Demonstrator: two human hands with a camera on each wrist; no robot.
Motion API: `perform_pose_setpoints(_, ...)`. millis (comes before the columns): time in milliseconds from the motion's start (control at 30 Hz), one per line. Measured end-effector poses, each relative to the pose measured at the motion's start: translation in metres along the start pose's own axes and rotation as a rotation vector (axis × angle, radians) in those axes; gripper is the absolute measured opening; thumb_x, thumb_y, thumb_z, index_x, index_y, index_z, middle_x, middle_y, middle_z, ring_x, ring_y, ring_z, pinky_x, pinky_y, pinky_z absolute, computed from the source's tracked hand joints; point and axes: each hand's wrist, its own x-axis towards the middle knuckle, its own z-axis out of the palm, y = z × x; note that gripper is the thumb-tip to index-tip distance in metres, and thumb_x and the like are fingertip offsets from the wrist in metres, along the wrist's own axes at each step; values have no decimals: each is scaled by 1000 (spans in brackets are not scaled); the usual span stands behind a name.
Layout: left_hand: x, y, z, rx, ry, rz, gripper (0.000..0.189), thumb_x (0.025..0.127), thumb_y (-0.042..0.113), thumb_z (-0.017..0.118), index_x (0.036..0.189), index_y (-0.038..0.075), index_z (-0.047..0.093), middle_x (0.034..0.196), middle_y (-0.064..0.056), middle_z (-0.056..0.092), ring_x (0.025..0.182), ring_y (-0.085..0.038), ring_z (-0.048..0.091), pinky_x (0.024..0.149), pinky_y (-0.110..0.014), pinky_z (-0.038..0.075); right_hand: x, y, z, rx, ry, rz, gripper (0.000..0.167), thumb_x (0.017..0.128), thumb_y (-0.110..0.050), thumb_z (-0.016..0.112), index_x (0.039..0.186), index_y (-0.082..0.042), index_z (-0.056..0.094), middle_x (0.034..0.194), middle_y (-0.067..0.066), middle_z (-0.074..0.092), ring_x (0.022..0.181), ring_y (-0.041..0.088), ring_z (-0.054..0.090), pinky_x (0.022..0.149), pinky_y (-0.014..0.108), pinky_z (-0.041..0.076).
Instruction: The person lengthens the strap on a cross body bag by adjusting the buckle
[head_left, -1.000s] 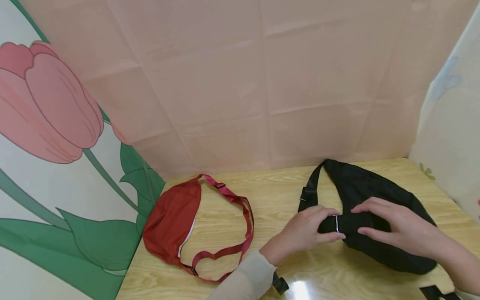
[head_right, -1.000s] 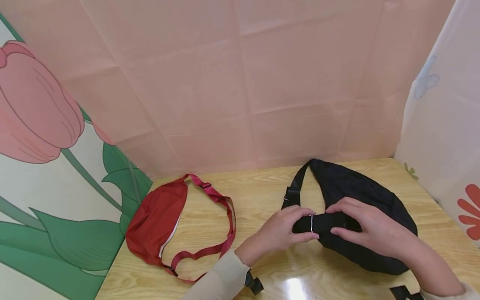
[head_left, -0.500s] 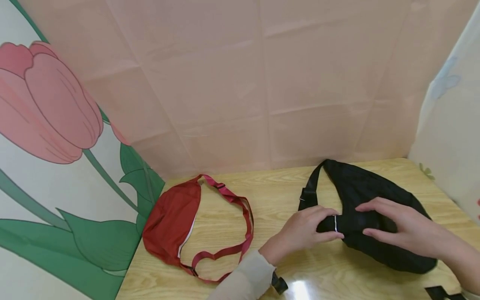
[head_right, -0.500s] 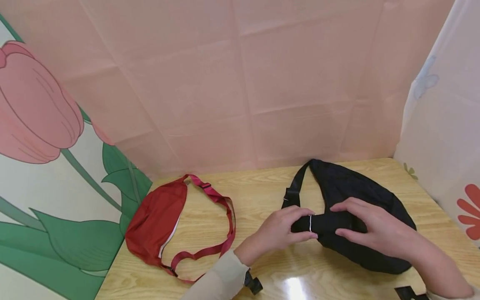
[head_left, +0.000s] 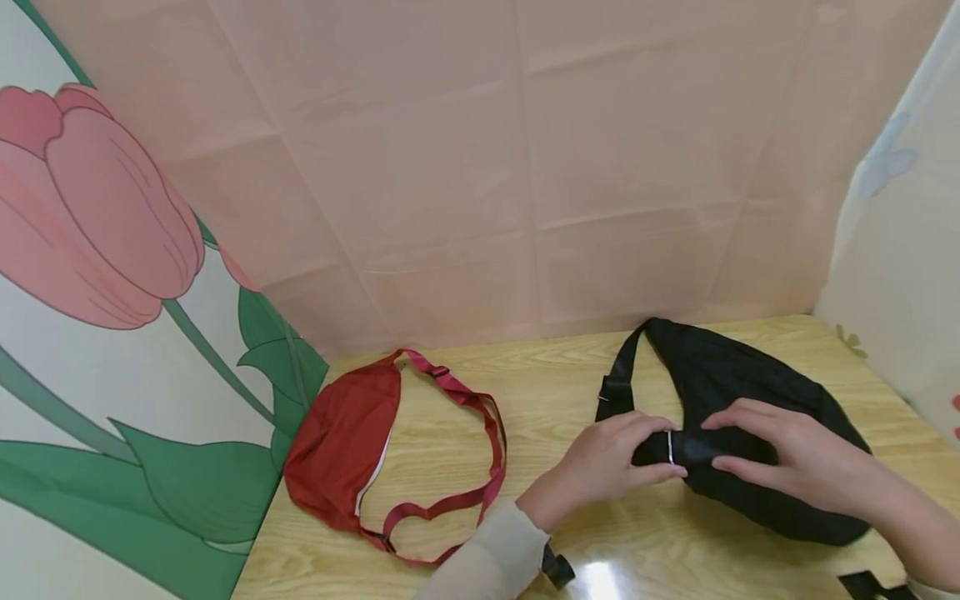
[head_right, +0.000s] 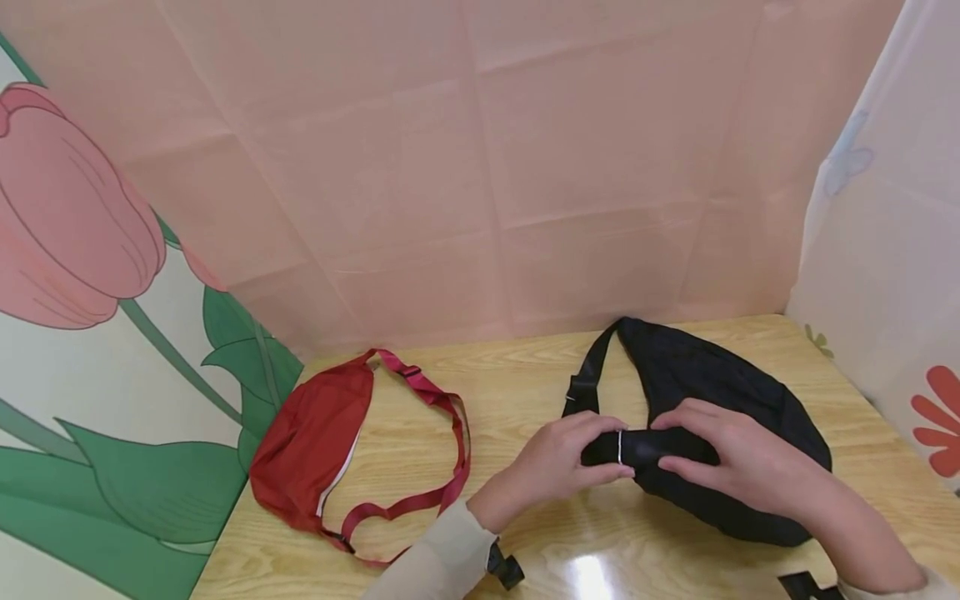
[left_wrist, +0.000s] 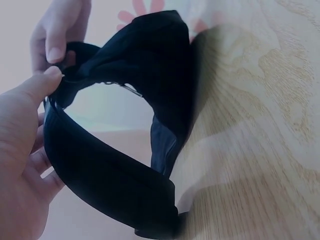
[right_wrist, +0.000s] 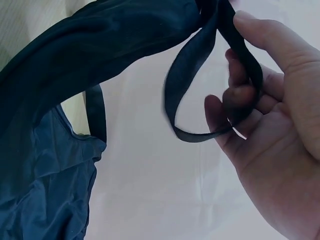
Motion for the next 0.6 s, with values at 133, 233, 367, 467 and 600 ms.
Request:
perform_pose_setpoints(133,-1,0,0,6,1,-2,55,90,47,75,135,17,61,124,7,67,112,1,59,96,-6,39,-1,0,-1,17,6,0,55,67,-14,94,114,-24,68,102,-23,57,78,-7,49,67,8,38)
perform_pose_setpoints(233,-2,-1,0,3,6,0,55,91,46,74,135,18,61,126,7,66,116,1,59,99,-7,38,-2,2,-2,25,10,-4,57,66,-13,94,116,-23,67,101,-22,56,73,-8,44,65,10,36)
perform_pose_setpoints(367,-3,-3,0,-9,5,-4,54,91,46,74,136,19,60,127,7,65,117,1,58,101,-8,37,-4,5,-5,32,23,-1,60,64,-13,95,116,-23,67,99,-22,56,73,-7,44,66,11,35)
perform_pose_setpoints(467,-4,-4,-1,-11,0,-8,54,92,46,73,136,19,60,127,7,65,116,1,58,101,-8,37,-5,7,-6,27,29,9,61,63,-15,96,116,-24,67,99,-21,56,78,-6,47,68,10,37)
perform_pose_setpoints(600,-4,-5,-1,-9,2,-8,53,92,46,73,136,19,60,125,7,66,114,1,59,100,-8,38,-4,6,-6,12,6,14,60,64,-20,96,117,-25,67,99,-23,55,81,-6,49,69,10,38)
